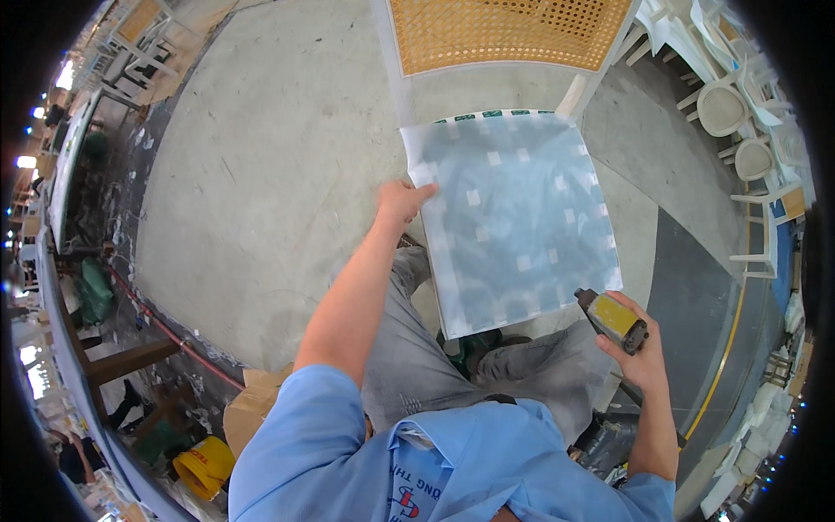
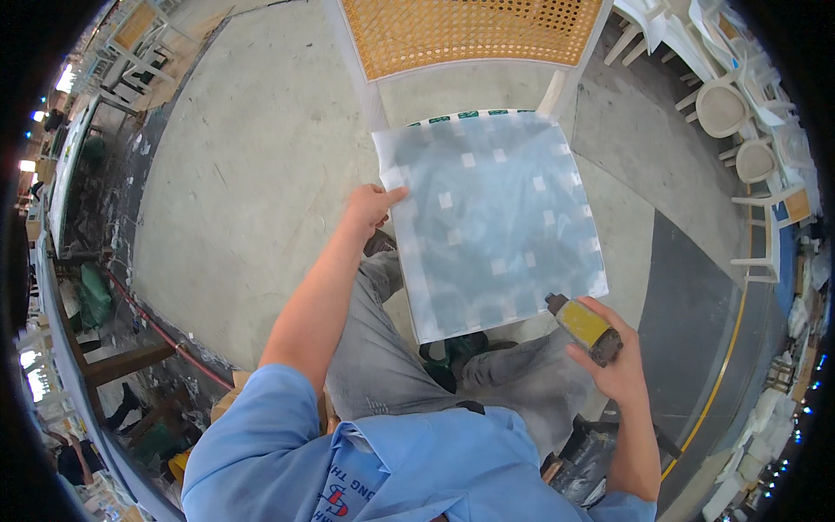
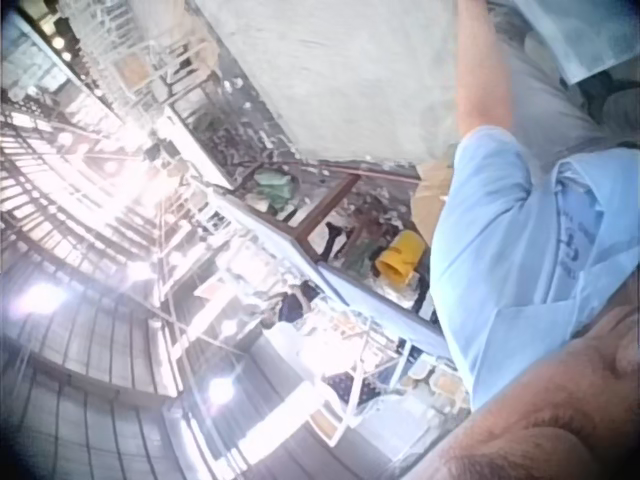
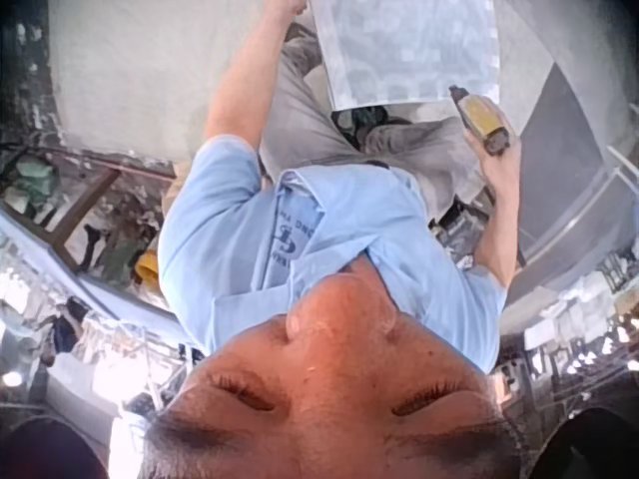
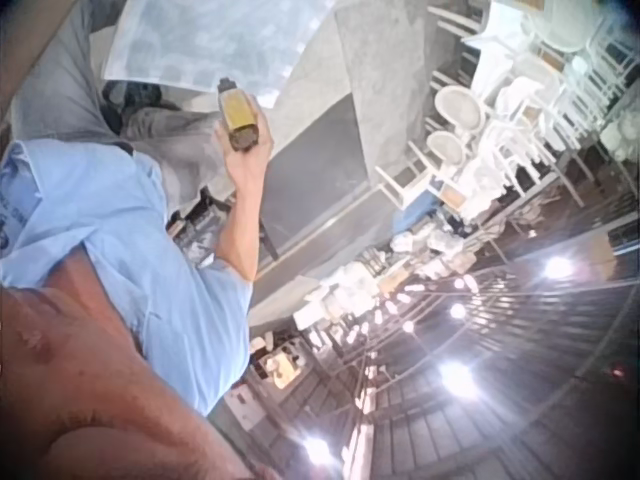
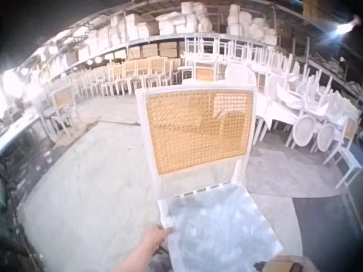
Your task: The person weaves green plastic strips into a white chair seat frame, then staples the edges using a handheld stapler. They place a translucent sheet over the seat and staple it in place, then move the finished chair aside.
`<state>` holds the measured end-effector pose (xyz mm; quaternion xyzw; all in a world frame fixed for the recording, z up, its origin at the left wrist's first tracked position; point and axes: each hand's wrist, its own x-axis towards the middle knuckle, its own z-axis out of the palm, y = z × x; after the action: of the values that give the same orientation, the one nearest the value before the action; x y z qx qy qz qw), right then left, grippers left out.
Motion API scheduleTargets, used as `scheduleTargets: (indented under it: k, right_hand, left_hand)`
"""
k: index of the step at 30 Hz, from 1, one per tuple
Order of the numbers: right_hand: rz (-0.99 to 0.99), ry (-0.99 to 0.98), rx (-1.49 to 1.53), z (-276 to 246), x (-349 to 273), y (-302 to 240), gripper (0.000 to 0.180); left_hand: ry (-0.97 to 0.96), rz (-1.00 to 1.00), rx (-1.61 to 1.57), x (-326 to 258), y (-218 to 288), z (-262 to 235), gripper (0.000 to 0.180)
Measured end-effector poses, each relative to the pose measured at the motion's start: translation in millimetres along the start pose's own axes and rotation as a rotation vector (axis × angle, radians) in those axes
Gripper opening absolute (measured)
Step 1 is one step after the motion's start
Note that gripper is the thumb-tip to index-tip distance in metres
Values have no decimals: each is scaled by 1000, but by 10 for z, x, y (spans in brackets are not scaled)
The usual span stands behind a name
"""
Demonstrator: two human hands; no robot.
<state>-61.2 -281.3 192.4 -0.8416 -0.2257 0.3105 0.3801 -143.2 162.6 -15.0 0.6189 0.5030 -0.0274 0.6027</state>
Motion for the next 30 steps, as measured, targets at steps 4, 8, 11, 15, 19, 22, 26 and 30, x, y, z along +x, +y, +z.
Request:
scheduleTargets:
  k: [4, 8, 11, 15, 19, 22, 26, 30]
  right_hand:
    - [-22, -67, -42, 77, 100, -124, 67]
    - [-82, -133, -78, 182, 198, -271, 68]
    - [-153, -208, -117, 265, 333, -404, 68]
    - [-162, -381, -169, 446, 630, -626, 69]
    - [-143, -540, -237, 756, 981, -653, 69]
    - [-119, -671, -277, 1064, 1214, -771, 69]
    - [-235, -789, -445, 1479, 1477, -819, 65]
    - [-211, -824, -451, 1687, 1603, -846, 64]
  left_hand:
    - [-26, 47, -176, -19, -178, -31, 34]
    - [-11, 16, -312, -120, -216, -22, 33]
    - [3, -72, -163, -246, -256, 33, 30]
    - [-11, -5, -79, -309, -383, 4, 30]
    - [7, -40, -90, -349, -327, -4, 29]
    - [49, -11, -32, -378, -296, -11, 27]
    - [114, 98, 96, -295, -399, -48, 28]
    - [102, 111, 149, -258, -403, -58, 31]
